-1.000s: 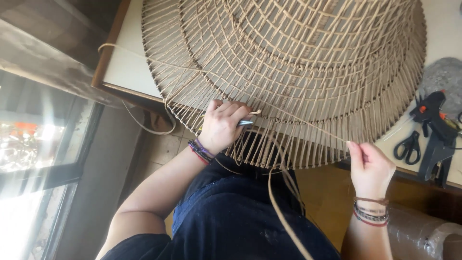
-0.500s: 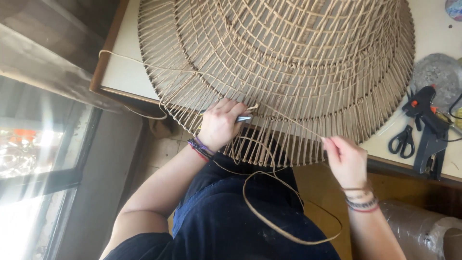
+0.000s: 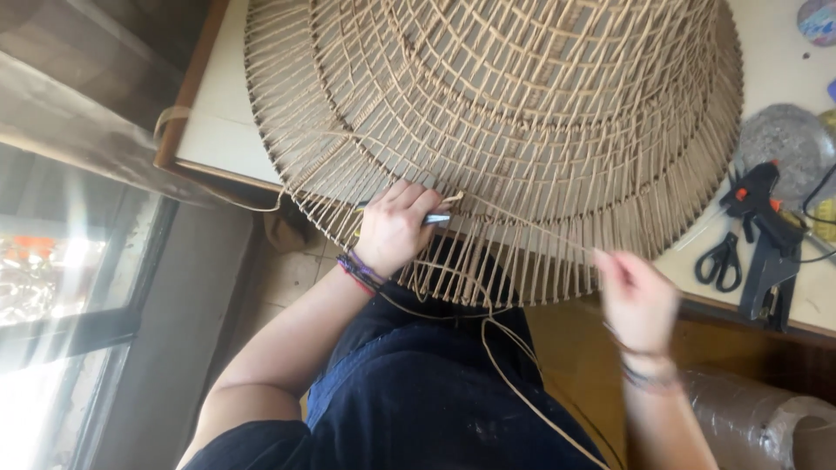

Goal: The person is weaving wicker strands into a large lampshade and using pliers to trim the excess material.

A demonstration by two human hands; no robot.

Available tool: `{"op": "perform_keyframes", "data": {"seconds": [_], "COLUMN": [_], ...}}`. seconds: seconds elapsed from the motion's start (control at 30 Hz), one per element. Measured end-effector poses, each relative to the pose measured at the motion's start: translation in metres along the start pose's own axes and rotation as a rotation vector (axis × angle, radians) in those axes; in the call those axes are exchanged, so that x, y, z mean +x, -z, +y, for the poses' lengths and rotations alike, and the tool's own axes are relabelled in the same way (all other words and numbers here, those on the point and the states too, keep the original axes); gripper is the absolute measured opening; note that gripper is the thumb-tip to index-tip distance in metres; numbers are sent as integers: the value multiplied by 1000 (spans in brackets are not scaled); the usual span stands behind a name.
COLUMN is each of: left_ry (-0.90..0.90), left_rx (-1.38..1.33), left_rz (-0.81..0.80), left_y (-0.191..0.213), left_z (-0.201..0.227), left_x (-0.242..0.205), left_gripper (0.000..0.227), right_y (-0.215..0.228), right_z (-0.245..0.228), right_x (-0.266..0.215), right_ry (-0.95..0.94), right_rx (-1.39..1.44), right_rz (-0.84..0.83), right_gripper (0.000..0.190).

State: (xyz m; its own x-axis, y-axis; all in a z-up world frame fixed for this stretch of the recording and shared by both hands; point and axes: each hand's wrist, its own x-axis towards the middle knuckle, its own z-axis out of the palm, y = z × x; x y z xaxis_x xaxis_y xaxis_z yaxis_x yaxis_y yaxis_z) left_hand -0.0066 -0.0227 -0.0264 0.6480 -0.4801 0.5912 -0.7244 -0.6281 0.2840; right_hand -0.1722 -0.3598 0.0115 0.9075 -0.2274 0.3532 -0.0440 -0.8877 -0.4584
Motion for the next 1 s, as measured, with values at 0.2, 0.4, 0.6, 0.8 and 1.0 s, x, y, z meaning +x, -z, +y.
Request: {"op": "perform_keyframes", "data": {"seconds": [0.2, 0.4, 0.6, 0.8, 1.0], "left_ry": [72, 70, 79, 86, 65], "left_rx": [25, 105, 65, 59, 127], "left_rz": [4, 26, -4, 14, 40], "left_y": [6, 9, 12, 13, 8], "left_z": [21, 23, 17, 27, 23], "left_x": [6, 7, 8, 12, 9], "left_gripper": [9, 11, 13, 10, 12], "right_y": [17, -87, -3, -2, -101], "right_z": [-60, -111, 12, -102, -104], "right_x": [30, 74, -4, 55, 65], "right_ry": [57, 317, -91, 70, 255], "right_rx": [-25, 60, 149, 29, 237], "right_rz": [-172, -104, -117, -244, -88], "right_gripper": [20, 18, 25, 31, 17]}}
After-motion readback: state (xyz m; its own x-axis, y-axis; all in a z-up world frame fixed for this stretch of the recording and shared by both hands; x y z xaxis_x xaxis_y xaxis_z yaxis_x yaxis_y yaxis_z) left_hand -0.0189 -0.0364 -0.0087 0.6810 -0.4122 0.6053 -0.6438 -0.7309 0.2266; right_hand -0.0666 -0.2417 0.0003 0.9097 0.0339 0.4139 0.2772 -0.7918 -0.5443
